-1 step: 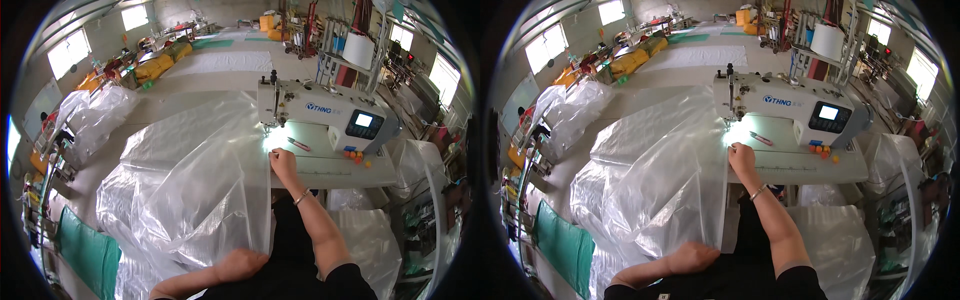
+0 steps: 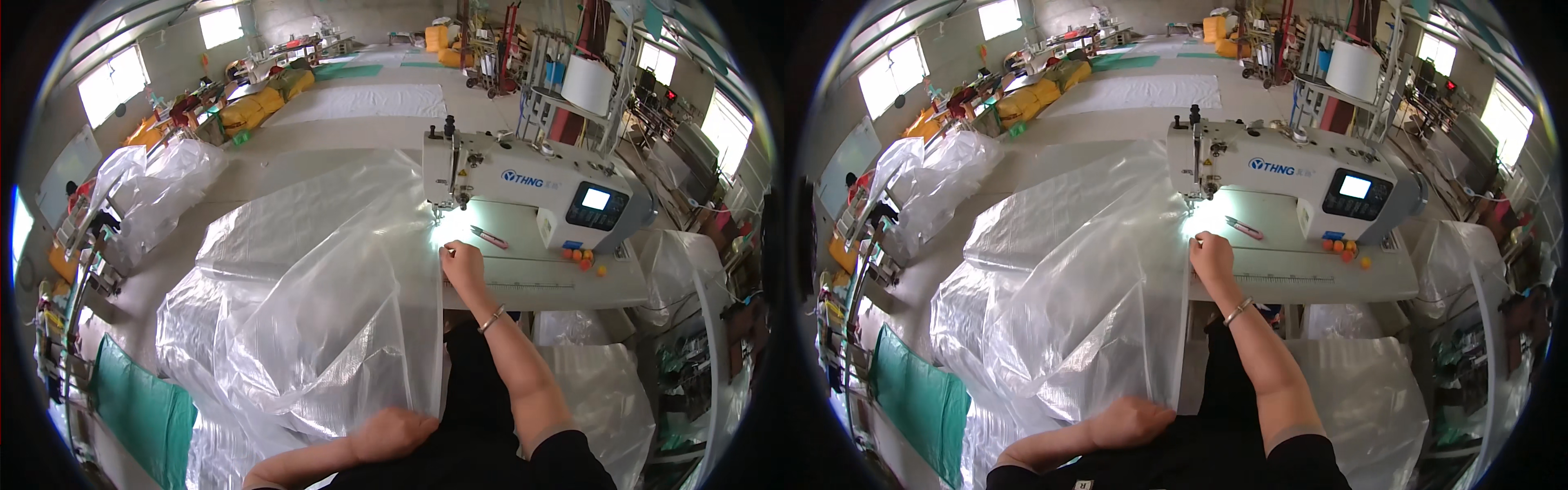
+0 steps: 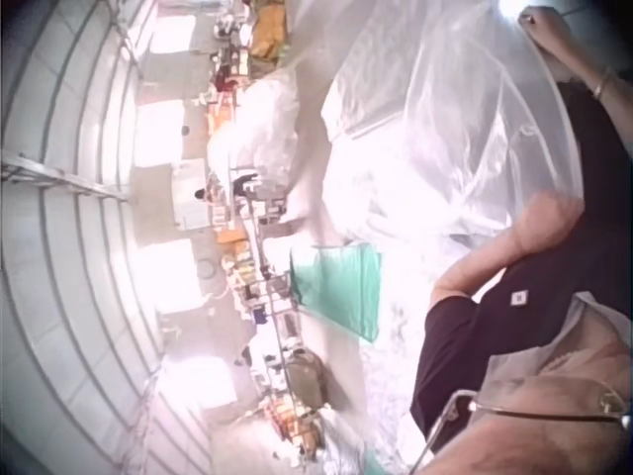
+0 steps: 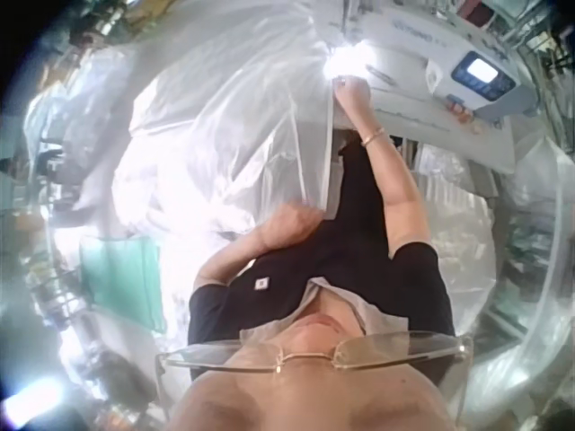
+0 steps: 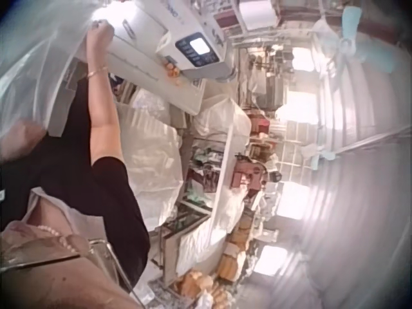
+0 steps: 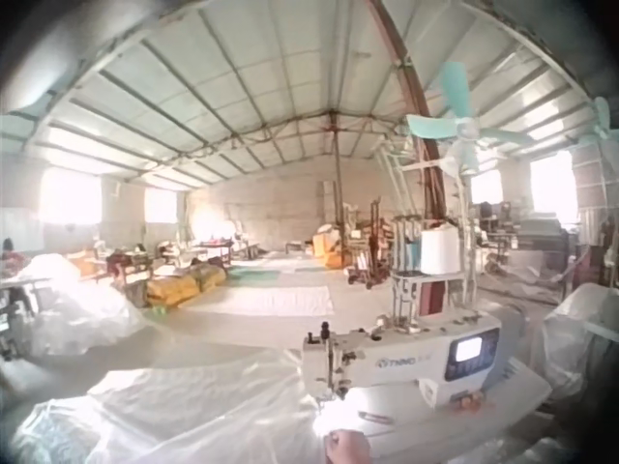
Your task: The person aligns and sews a large white plastic sheet using an industrial sewing machine. They repeatedly fold the edges, guide the material under the needle, and cut the thread with scissors to complete each seam.
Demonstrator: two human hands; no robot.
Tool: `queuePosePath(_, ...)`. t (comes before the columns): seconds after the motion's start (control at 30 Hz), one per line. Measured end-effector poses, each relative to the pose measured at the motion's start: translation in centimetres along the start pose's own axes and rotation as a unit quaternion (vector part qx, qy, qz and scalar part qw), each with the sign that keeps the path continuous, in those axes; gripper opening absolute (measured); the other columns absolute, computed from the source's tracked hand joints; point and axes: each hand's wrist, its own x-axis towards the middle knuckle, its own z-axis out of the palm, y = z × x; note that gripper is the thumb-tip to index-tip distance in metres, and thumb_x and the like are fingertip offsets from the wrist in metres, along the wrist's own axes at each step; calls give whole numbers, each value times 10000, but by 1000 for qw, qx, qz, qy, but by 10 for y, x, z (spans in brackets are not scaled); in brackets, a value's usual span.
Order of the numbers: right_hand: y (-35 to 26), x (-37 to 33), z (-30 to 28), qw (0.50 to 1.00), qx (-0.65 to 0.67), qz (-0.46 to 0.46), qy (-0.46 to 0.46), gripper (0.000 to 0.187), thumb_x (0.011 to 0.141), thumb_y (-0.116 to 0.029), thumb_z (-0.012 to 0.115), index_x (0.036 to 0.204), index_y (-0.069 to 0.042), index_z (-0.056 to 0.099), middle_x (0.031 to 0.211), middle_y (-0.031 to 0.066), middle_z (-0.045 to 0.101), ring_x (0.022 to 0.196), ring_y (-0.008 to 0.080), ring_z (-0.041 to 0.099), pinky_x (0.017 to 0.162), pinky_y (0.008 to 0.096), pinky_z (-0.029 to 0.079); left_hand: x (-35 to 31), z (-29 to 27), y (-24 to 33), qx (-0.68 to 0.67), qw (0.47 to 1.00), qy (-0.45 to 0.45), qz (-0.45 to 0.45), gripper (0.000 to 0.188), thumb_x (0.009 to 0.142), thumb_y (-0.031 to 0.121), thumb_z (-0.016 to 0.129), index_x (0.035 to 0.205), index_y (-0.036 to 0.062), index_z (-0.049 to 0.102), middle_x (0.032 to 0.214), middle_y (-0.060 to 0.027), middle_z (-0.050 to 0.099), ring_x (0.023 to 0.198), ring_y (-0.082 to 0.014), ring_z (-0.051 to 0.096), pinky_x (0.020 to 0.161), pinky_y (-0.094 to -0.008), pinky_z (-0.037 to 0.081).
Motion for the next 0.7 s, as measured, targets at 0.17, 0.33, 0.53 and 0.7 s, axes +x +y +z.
queuePosePath(0.17, -6, 21, 23, 997, -71, 25, -28, 196, 759, -201, 682, 823, -21, 725, 751, 171, 692, 716, 315, 684, 698, 381, 551, -3, -11, -3, 2, 1000, -12, -8, 80, 809, 114, 576, 832, 61, 520, 652, -63, 529, 586, -242, 606, 481, -371, 489)
queuePosePath(0.33, -11, 38, 27, 983, -167, 8, -82, 161, 747, -141, 662, 833, -8, 692, 808, 179, 679, 765, 332, 672, 701, 401, 544, -8, -9, -9, 4, 1000, -15, -4, 106, 792, 119, 592, 857, 58, 535, 655, -56, 527, 594, -235, 613, 480, -364, 494)
queuePosePath(0.53, -19, 11, 30, 965, -206, -67, -145, 151, 781, -63, 625, 893, 37, 641, 938, 218, 567, 804, 372, 633, 702, 419, 536, -20, -6, -20, 13, 1000, 21, -3, 111, 777, 128, 611, 807, 57, 530, 629, -69, 514, 571, -235, 603, 462, -368, 484)
queuePosePath(0.7, -19, 2, 21, 978, -163, -61, -111, 155, 768, -25, 630, 903, 52, 632, 960, 217, 552, 827, 361, 617, 727, 422, 529, -20, -7, -39, -39, 999, -6, 23, 89, 779, 104, 605, 809, 56, 536, 624, -90, 526, 559, -244, 599, 458, -375, 476)
